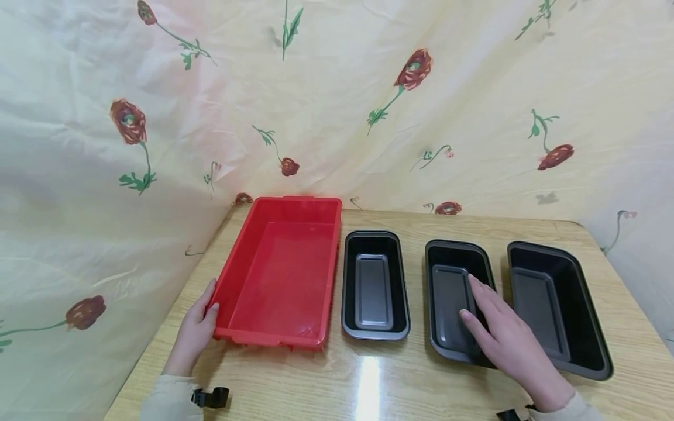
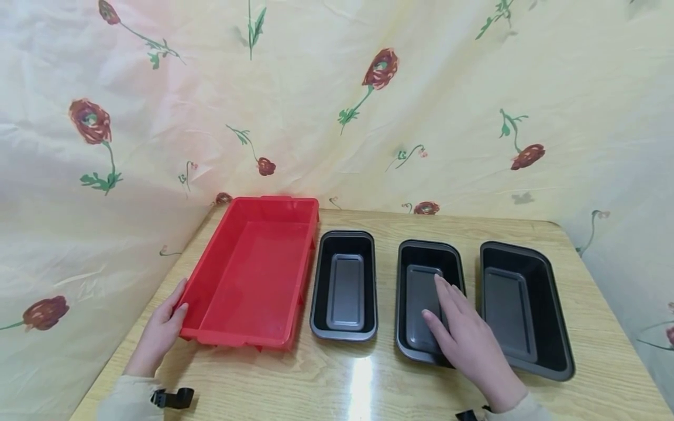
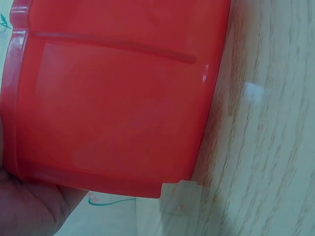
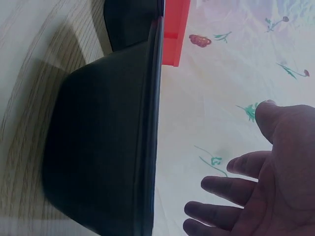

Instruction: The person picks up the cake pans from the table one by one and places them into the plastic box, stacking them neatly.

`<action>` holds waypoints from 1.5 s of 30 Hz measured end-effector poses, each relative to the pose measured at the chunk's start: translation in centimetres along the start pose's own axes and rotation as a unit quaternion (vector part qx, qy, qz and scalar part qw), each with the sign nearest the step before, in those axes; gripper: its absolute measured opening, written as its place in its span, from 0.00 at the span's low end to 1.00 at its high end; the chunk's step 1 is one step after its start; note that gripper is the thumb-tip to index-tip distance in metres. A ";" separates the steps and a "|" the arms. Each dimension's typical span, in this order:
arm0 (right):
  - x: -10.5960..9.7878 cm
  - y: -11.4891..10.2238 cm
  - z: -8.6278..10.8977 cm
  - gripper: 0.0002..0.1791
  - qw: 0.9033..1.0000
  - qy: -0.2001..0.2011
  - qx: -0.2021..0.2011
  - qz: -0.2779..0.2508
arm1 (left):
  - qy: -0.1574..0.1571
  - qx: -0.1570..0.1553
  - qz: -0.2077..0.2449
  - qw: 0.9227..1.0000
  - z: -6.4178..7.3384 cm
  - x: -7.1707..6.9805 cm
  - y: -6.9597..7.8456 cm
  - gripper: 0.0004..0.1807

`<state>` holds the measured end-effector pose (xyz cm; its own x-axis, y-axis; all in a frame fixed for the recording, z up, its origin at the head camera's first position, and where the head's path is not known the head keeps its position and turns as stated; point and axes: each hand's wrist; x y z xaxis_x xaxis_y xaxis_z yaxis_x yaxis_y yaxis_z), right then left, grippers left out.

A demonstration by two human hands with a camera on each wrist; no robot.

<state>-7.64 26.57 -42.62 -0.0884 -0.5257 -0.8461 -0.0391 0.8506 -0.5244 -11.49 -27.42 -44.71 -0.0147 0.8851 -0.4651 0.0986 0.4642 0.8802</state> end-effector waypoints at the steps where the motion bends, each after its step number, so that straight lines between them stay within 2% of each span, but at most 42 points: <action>1: 0.0 0.0 0.0 0.37 1.000 -0.002 0.001 -0.002 | 0.000 -0.001 0.001 1.000 0.0 0.0 0.0 0.32; 21: 0.2 -1.4 -0.5 0.35 0.999 -0.035 0.005 -0.025 | -0.001 -0.011 0.011 1.000 0.4 0.0 0.2 0.33; 26: 0.3 -1.8 -0.7 0.35 0.999 -0.047 0.006 -0.023 | 0.000 -0.005 0.004 1.000 0.2 0.0 0.0 0.32; 38: 0.9 -2.3 -0.7 0.34 0.999 -0.037 -0.013 -0.018 | 0.001 -0.016 0.019 1.000 0.2 0.0 0.0 0.32; 45: 1.7 -2.5 -0.8 0.37 0.999 -0.018 -0.039 -0.021 | 0.004 -0.007 0.020 1.000 0.3 0.1 0.1 0.32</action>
<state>-8.46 23.52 -42.65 -0.0489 -0.5597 -0.8273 -0.1193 0.8256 -0.5515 -11.14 -27.34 -44.71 -0.0191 0.9031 -0.4290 0.0849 0.4290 0.8993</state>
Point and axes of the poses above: each hand's wrist, its own z-axis away from the middle knuckle, its own x-axis out of the palm, y = z × x, and after that the axes turned 14 degrees about x, right-handed
